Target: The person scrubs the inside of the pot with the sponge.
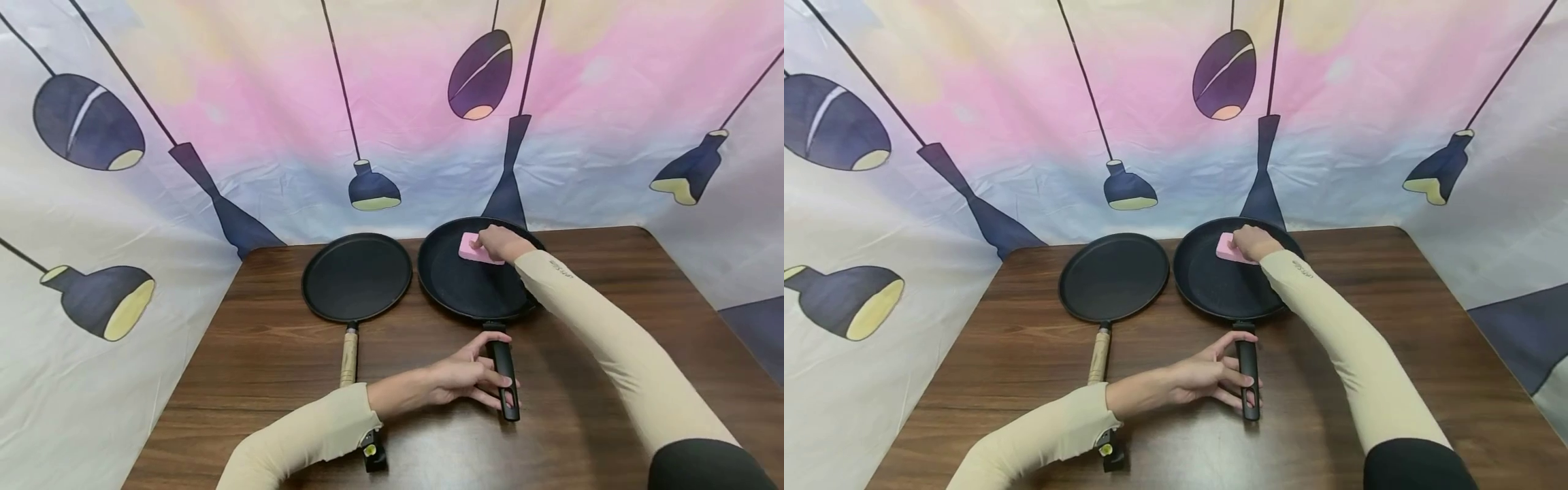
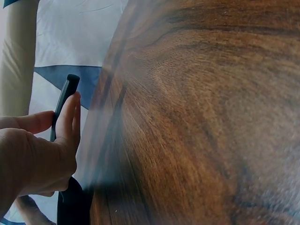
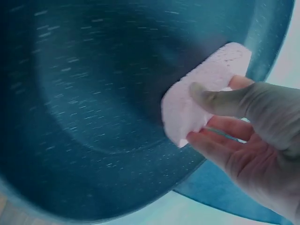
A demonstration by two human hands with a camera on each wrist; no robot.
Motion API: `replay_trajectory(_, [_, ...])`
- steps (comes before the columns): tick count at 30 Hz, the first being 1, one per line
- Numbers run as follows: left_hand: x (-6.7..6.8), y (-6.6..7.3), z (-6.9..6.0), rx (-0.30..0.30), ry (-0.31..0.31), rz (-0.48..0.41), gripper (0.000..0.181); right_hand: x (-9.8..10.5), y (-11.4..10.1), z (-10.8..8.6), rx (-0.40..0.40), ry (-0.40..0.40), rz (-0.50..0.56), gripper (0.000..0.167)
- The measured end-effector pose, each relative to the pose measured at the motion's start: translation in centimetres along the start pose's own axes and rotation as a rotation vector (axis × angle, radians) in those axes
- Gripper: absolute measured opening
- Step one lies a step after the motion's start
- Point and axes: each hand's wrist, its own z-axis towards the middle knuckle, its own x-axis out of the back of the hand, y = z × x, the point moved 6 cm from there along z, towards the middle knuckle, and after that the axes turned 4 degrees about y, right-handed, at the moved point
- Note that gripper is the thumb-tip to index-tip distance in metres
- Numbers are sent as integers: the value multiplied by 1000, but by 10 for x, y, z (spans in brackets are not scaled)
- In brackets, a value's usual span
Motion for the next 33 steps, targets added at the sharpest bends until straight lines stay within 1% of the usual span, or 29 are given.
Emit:
replay_trajectory(1, [1, 1, 0, -5, 4, -1, 65, -1, -3, -3, 28, -4, -24, 61])
replay_trajectory(3, [3, 2, 0, -15, 15, -4, 65, -2, -14, -15, 123, -7, -73, 57])
replay_trajectory(5, [4, 3, 0, -17, 18, -2, 65, -6, -27, -32, 220, -17, -94, 54])
replay_trajectory(7, [5, 3, 0, -14, 15, 1, 64, -11, -41, -54, 325, -5, -132, 47])
replay_trajectory(8, [5, 3, 0, -11, 10, 1, 63, -13, -47, -64, 361, 12, -148, 40])
replay_trajectory(9, [5, 4, 0, -10, 5, 1, 62, -15, -51, -74, 383, 27, -160, 38])
replay_trajectory(11, [3, 4, 0, -7, -4, -4, 61, -19, -56, -87, 415, 52, -189, 34])
replay_trajectory(13, [2, 4, 1, -3, -11, -8, 62, -20, -55, -92, 402, 46, -167, 33])
replay_trajectory(14, [1, 3, 1, -1, -14, -12, 62, -20, -54, -91, 384, 26, -145, 34])
replay_trajectory(15, [1, 3, 1, 1, -16, -17, 63, -20, -53, -89, 368, 0, -120, 39])
replay_trajectory(18, [0, 1, 1, 7, -19, -24, 63, -18, -50, -76, 302, -68, -51, 46])
replay_trajectory(20, [-1, 0, 1, 6, -22, -28, 64, -17, -49, -62, 269, -93, -49, 50])
replay_trajectory(24, [-3, -2, 1, -2, -18, -35, 63, -11, -45, -28, 190, -79, -60, 54])
replay_trajectory(28, [-5, -4, 0, -10, -19, -40, 64, -5, -32, 1, 73, -42, -37, 59])
replay_trajectory(31, [-4, -3, 0, -20, -16, -37, 64, 0, -25, 12, 17, -25, -11, 60])
replay_trajectory(33, [-3, -2, 0, -22, -10, -32, 64, 1, -27, 14, 24, -32, -33, 60])
